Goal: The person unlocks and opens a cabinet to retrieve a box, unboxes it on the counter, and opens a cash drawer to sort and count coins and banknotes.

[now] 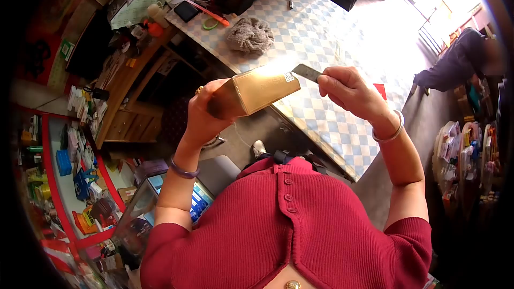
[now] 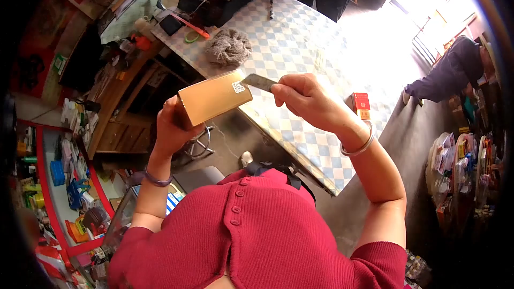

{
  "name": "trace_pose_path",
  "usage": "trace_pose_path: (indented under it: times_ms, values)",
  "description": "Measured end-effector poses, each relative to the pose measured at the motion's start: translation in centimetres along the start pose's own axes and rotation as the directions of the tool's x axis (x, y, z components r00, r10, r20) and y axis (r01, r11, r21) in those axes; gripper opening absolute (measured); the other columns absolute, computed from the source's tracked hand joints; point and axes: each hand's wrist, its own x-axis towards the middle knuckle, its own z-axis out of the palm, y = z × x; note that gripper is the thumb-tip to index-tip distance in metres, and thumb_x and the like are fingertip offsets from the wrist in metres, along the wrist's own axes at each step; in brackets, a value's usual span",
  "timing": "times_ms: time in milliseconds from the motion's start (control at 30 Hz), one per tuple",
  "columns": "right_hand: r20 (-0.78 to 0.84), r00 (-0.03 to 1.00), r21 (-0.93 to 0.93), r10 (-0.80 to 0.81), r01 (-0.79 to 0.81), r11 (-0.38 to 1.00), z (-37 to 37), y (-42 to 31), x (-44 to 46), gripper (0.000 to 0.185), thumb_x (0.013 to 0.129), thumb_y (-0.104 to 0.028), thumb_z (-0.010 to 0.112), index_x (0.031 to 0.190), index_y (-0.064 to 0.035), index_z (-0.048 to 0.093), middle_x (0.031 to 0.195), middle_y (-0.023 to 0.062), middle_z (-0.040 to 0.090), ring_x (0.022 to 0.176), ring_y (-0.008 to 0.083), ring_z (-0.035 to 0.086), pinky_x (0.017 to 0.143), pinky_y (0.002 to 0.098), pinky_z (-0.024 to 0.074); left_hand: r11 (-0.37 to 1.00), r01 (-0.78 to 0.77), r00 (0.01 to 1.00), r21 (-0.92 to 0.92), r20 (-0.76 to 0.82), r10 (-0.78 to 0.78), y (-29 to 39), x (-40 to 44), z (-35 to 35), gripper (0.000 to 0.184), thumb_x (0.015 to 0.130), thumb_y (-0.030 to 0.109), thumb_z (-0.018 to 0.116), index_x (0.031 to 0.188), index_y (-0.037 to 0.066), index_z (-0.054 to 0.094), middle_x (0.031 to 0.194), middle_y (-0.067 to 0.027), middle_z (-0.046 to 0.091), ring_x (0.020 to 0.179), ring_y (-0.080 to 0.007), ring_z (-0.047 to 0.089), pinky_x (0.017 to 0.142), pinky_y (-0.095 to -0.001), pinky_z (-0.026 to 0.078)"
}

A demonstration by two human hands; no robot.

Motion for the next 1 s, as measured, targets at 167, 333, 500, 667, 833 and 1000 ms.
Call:
trace_pose_path:
  times_ms: [167, 333, 500, 667, 833, 1000]
  values:
    - [0.044, 0.999, -0.093, 0.004, 0.0, 0.996, -0.2, -0.5, -0.3, 0.031, 0.092, -0.024, 0.052, 0.072, -0.0026, 0.059, 0.053, -0.004, 0.042, 0.049, 0.0037, 0.036, 0.044, 0.023, 0.0291, 0.992, -0.12, 0.992, 0.024, -0.034, 0.121, 1.3, 0.7, -0.2, 0.058, 0.056, 0.0, 0.077, 0.109, 0.006, 0.054, 0.109, -0.012, 0.063, 0.1, -0.0233, 0.062, 0.083, -0.0309, 0.049]
    - [0.102, 0.994, -0.056, 0.043, -0.038, 0.998, 0.3, 0.4, -0.3, 0.032, 0.092, -0.025, 0.052, 0.071, -0.0026, 0.059, 0.054, -0.0021, 0.046, 0.048, 0.0035, 0.04, 0.043, 0.0223, 0.0309, 0.996, -0.085, 0.996, 0.029, 0.004, 0.085, 0.9, 0.7, -0.3, 0.056, 0.058, 0.002, 0.077, 0.109, 0.006, 0.054, 0.106, -0.011, 0.064, 0.098, -0.0223, 0.063, 0.082, -0.0305, 0.05]
    - [0.196, 0.98, 0.029, -0.022, 0.017, 0.999, 0.5, 1.0, -0.2, 0.036, 0.095, -0.028, 0.049, 0.07, -0.0029, 0.056, 0.05, -0.0051, 0.041, 0.044, 0.0013, 0.035, 0.041, 0.0194, 0.0272, 0.997, -0.047, 0.998, 0.058, 0.044, 0.044, -0.1, 0.4, -0.4, 0.053, 0.059, 0.005, 0.077, 0.108, 0.006, 0.055, 0.101, -0.0096, 0.065, 0.091, -0.0206, 0.064, 0.078, -0.029, 0.05]
    - [0.256, 0.965, 0.093, -0.055, 0.032, 0.995, 0.3, 1.0, 0.0, 0.034, 0.094, -0.026, 0.05, 0.071, -0.0026, 0.057, 0.05, -0.0045, 0.042, 0.044, 0.0021, 0.036, 0.041, 0.0204, 0.0282, 0.996, 0.08, 0.994, -0.026, 0.08, -0.078, -1.9, -0.3, -0.6, 0.053, 0.059, 0.008, 0.08, 0.106, 0.006, 0.056, 0.086, -0.006, 0.064, 0.077, -0.0126, 0.06, 0.069, -0.0257, 0.048]
    - [0.111, 0.993, 0.088, 0.029, -0.039, 0.995, 0.0, 1.1, 0.1, 0.029, 0.094, -0.023, 0.049, 0.078, -0.0022, 0.061, 0.053, -0.0041, 0.044, 0.045, 0.0024, 0.036, 0.041, 0.0192, 0.0283, 0.982, 0.153, 0.983, -0.106, 0.118, -0.141, -0.6, 0.5, -0.8, 0.054, 0.059, 0.011, 0.083, 0.105, 0.006, 0.056, 0.078, -0.0018, 0.059, 0.072, -0.0082, 0.055, 0.065, -0.0235, 0.046]
    - [-0.056, 0.983, 0.2, 0.177, -0.162, 0.966, -0.2, 7.2, 2.7, 0.025, 0.095, -0.019, 0.046, 0.088, -0.0021, 0.062, 0.054, -0.0035, 0.046, 0.045, 0.0028, 0.037, 0.04, 0.0186, 0.0294, 0.854, 0.333, 0.943, -0.4, 0.125, -0.309, -0.1, 0.6, 0.5, 0.036, 0.075, 0.017, 0.076, 0.098, 0.003, 0.053, 0.084, 0.004, 0.051, 0.072, -0.0036, 0.046, 0.066, -0.0198, 0.044]
